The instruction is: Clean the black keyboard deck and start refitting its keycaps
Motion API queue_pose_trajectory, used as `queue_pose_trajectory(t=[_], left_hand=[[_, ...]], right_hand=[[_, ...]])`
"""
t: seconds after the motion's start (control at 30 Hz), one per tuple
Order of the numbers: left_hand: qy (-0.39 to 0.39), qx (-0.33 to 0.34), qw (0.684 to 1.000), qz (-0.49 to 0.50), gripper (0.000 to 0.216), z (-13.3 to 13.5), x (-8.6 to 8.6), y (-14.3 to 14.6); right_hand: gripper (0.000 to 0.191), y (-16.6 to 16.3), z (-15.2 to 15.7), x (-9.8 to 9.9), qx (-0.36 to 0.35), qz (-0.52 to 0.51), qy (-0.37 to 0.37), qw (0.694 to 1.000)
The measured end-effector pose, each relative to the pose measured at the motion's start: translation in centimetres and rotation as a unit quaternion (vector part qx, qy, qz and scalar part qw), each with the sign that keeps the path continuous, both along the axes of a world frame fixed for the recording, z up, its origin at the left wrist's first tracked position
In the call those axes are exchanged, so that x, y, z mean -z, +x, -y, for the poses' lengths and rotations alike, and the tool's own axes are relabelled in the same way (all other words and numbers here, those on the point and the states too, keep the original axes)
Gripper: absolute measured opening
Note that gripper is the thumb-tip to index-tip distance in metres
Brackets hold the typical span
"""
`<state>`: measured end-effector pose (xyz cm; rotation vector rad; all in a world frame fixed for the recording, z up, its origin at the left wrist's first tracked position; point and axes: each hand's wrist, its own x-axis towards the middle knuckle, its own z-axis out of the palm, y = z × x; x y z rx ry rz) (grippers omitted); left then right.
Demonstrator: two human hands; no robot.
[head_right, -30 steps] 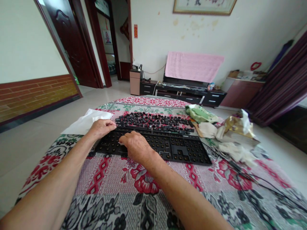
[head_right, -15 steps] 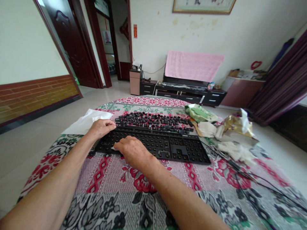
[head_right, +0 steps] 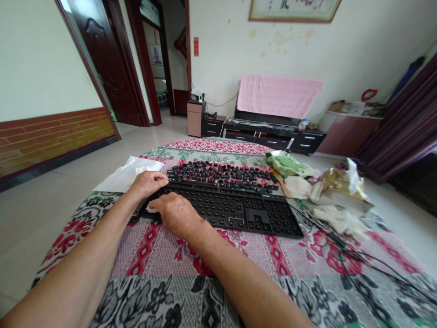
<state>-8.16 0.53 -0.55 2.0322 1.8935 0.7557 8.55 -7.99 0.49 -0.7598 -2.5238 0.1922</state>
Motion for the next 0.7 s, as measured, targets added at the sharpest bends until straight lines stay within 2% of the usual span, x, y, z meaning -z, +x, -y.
queue_pose_trajectory(t=[0.23,0.4,0.7], left_hand=[[-0.006,0.003,1.000,0.017,0.026,-0.1,0.0,-0.2],[-0.011,-0.001,1.000,0.003,0.027,-0.2,0.1,-0.3],[-0.011,0.000,1.000,-0.010,0.029,-0.3,0.3,-0.5]], right_hand=[[0.025,-0.6,0.0,-0.2,-0.007,0.042,0.001,0.999],[0.028,-0.1,0.2,-0.3,-0.003,0.036,-0.004,0.999],[0.033,5.3,1.5,-0.5,0.038,0.030,-0.040,0.998]])
